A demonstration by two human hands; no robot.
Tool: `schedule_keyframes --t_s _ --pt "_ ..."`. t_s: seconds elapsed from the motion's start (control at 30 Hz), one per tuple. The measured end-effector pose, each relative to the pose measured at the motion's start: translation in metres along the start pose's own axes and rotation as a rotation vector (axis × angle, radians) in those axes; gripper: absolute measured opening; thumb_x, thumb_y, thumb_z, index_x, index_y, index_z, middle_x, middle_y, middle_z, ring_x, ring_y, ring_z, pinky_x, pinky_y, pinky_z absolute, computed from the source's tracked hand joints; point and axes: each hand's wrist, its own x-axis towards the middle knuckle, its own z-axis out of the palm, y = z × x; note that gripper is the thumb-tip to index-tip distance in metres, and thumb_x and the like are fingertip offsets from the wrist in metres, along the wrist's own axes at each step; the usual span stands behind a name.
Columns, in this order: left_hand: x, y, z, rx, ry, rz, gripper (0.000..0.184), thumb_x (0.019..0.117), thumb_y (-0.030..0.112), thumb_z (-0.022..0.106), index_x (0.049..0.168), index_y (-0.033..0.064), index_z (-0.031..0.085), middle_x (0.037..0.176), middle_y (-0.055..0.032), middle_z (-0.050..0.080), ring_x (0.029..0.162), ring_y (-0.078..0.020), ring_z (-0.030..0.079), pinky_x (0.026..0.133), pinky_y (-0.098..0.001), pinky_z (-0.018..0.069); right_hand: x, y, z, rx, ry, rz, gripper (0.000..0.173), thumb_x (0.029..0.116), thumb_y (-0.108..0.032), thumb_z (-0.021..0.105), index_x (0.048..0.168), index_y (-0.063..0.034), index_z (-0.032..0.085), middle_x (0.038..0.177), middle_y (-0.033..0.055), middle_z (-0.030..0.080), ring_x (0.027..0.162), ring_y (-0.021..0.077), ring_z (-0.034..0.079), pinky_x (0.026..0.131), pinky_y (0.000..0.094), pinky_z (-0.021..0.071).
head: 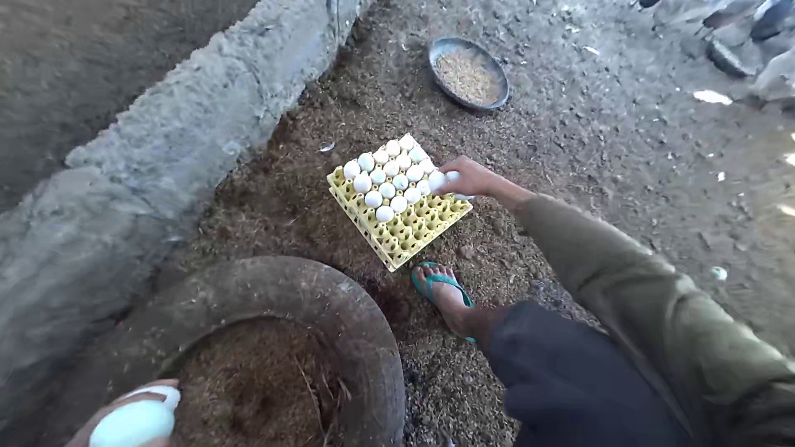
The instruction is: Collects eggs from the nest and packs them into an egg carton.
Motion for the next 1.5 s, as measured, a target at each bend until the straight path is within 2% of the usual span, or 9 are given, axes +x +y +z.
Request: schedule_keyframes --t_s 0.17,0.33,0.53,0.73,0.83,0.93,1.1,1.33,1.5 --pt "0.101 0.048 0.072 0.489 -0.038 0.082 0.070 0.0721 0.038 0.089 0.122 -0.0007 0.061 0.135 -0.0099 0.057 0.128 -0.0087 0.051 0.107 -0.0305 0.0458 -0.004 0.068 0.034 0.244 0.215 0.250 0.062 0.0808 -0.047 0.086 0.131 -0.0124 0.070 0.137 0.0285 0.055 0.127 0.0457 0.052 0.101 0.0662 0.0462" --pt "0.197 0.054 0.184 0.562 0.033 0.229 0.072 0.0672 0.055 0.086 0.118 0.0076 0.068 0.137 -0.0134 0.055 0.123 -0.0116 0.055 0.099 -0.0275 0.0502 0.001 0.083 0.055 0.225 0.203 0.348 0.059 0.0797 -0.051 0.085 0.125 -0.0164 0.071 0.139 0.0278 0.050 0.114 0.0439 0.061 0.088 0.0653 0.0534" --pt "0.274 0.049 0.294 0.650 -0.021 0.219 0.063 0.0697 0.045 0.091 0.120 0.0113 0.071 0.140 -0.0193 0.050 0.123 -0.0303 0.056 0.097 -0.0496 0.0519 -0.015 0.047 0.049 0.371 0.262 0.153 0.036 0.1034 -0.030 0.059 0.133 -0.0106 0.064 0.128 0.0208 0.063 0.113 0.0357 0.065 0.096 0.0576 0.0529" --pt "0.328 0.041 0.357 0.934 -0.083 0.163 0.059 0.0751 0.040 0.091 0.126 0.0185 0.070 0.149 -0.0215 0.043 0.110 -0.0398 0.063 0.083 -0.0576 0.0573 0.004 0.037 0.083 0.295 0.127 0.038 0.040 0.0996 -0.032 0.066 0.131 -0.0087 0.064 0.124 0.0194 0.067 0.112 0.0368 0.067 0.095 0.0587 0.0528" --pt "0.348 0.037 0.379 1.068 -0.128 0.100 0.059 0.0776 0.036 0.090 0.131 0.0233 0.068 0.152 -0.0207 0.039 0.100 -0.0395 0.067 0.076 -0.0574 0.0584 -0.001 0.033 0.086 0.303 0.170 0.066 0.043 0.0985 -0.030 0.067 0.138 -0.0135 0.062 0.137 0.0183 0.061 0.118 0.0365 0.064 0.097 0.0578 0.0529" --pt "0.359 0.038 0.396 1.226 -0.198 0.061 0.056 0.0816 0.033 0.087 0.133 0.0255 0.066 0.156 -0.0208 0.036 0.094 -0.0387 0.069 0.074 -0.0560 0.0590 -0.013 0.040 0.070 0.459 0.276 0.155 0.036 0.1033 -0.030 0.058 0.132 -0.0099 0.066 0.122 0.0159 0.068 0.108 0.0314 0.068 0.094 0.0541 0.0546" --pt "0.375 0.032 0.411 1.412 -0.277 0.046 0.054 0.0834 0.028 0.085 0.133 0.0263 0.065 0.154 -0.0230 0.036 0.092 -0.0417 0.068 0.073 -0.0561 0.0590 -0.035 0.049 0.046 1.165 0.277 0.371 0.041 0.1089 -0.039 0.044 0.108 -0.0064 0.068 0.087 0.0075 0.066 0.066 0.0157 0.064 0.059 0.0335 0.0571" --pt "0.372 0.040 0.402 1.385 -0.278 -0.012 0.056 0.0848 0.032 0.084 0.136 0.0248 0.064 0.152 -0.0257 0.036 0.095 -0.0442 0.067 0.074 -0.0586 0.0588 -0.046 0.036 0.055 1.072 0.091 0.179 0.044 0.0881 -0.016 0.063 0.129 -0.0004 0.055 0.115 0.0177 0.063 0.087 0.0241 0.068 0.076 0.0423 0.0595" --pt "0.350 0.040 0.357 1.140 -0.134 0.076 0.037 0.0979 0.034 0.068 0.132 0.0187 0.067 0.147 -0.0252 0.046 0.100 -0.0435 0.067 0.079 -0.0604 0.0573 -0.047 -0.003 0.069 0.575 0.180 0.068 0.046 0.0887 -0.023 0.077 0.131 -0.0118 0.063 0.130 0.0155 0.062 0.111 0.0286 0.065 0.095 0.0505 0.0546"
